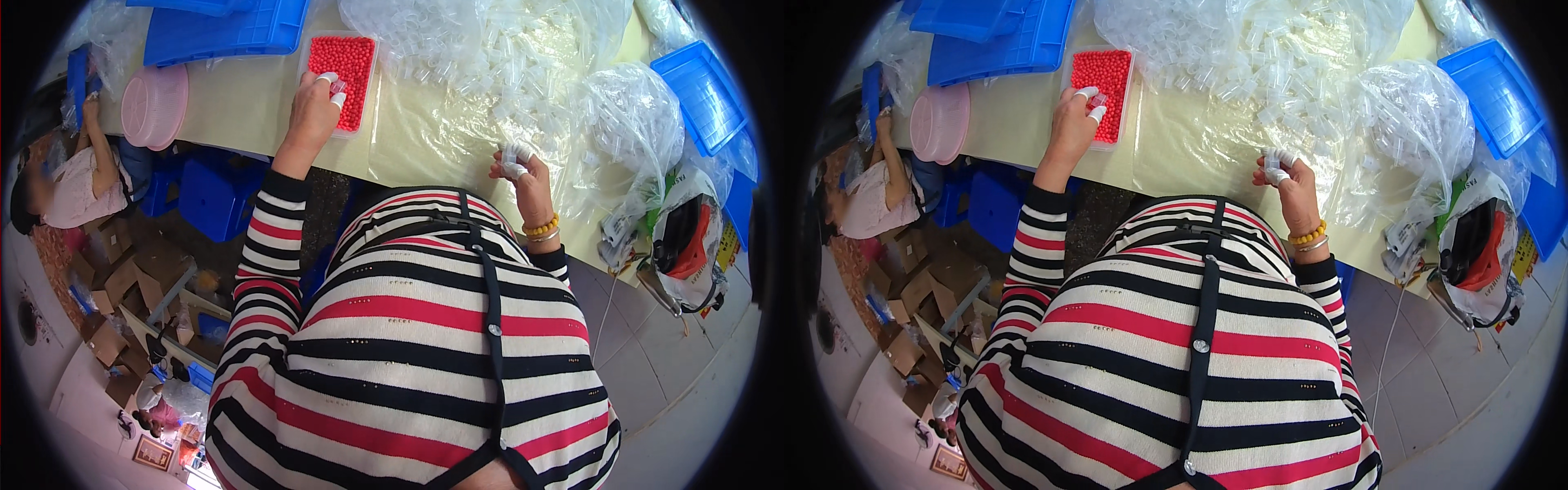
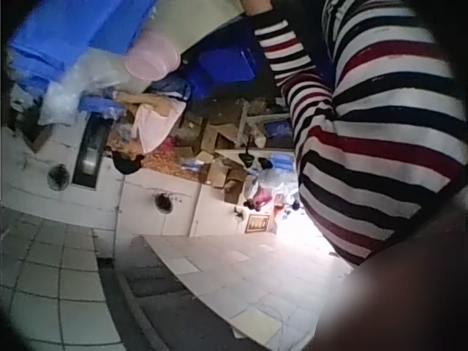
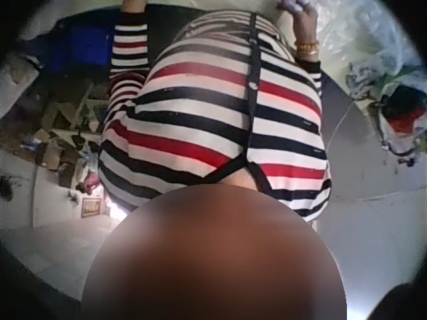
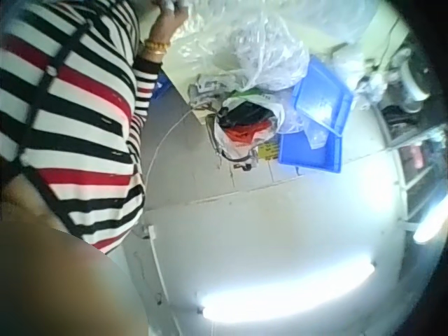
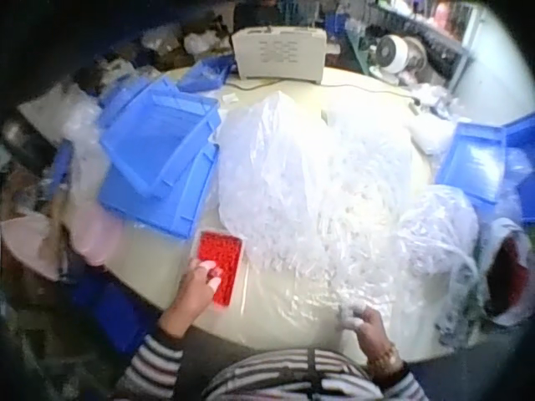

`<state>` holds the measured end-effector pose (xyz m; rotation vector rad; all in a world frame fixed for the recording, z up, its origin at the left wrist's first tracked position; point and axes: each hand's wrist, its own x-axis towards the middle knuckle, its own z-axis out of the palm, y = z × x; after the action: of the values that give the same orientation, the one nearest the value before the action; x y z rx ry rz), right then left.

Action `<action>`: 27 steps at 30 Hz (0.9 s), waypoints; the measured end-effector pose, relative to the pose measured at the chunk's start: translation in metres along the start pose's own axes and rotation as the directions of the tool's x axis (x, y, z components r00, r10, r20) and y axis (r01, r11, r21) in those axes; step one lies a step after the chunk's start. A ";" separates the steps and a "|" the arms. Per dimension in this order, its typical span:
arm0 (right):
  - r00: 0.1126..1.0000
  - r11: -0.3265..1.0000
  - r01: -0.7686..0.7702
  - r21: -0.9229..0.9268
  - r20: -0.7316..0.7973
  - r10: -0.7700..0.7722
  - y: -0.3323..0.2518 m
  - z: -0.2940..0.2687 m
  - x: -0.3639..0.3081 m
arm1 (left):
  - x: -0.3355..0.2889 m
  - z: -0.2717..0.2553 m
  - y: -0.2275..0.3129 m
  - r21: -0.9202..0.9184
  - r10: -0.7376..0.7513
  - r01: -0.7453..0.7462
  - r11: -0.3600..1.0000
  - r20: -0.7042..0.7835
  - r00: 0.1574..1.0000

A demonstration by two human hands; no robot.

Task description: The person repeatedly picks small red spherical objects from a container and places them into individual compartments of clear plastic blister packs. The person occasionally adjusts the head-mounted camera strap. The task is performed at a table in a workspace with other people visible in the background.

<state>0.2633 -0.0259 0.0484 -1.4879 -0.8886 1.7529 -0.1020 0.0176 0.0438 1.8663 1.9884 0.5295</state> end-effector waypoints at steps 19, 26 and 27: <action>0.987 0.940 -0.029 -0.340 -0.160 -0.028 0.001 0.017 -0.011 | 0.017 0.025 -0.013 -0.090 0.043 -0.052 0.995 -0.098 0.994; 0.984 0.892 0.095 -0.442 -0.091 -0.150 0.014 0.018 -0.007 | 0.018 0.029 -0.013 -0.099 0.018 -0.030 0.995 -0.126 0.992; 0.982 0.882 0.116 -0.458 -0.080 -0.171 0.016 0.017 -0.007 | 0.017 0.029 -0.013 -0.129 -0.009 -0.007 0.992 -0.125 0.992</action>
<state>0.2463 -0.0416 0.0411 -1.7414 -1.3747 1.3881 -0.0999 0.0346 0.0121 1.7936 1.9811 0.7738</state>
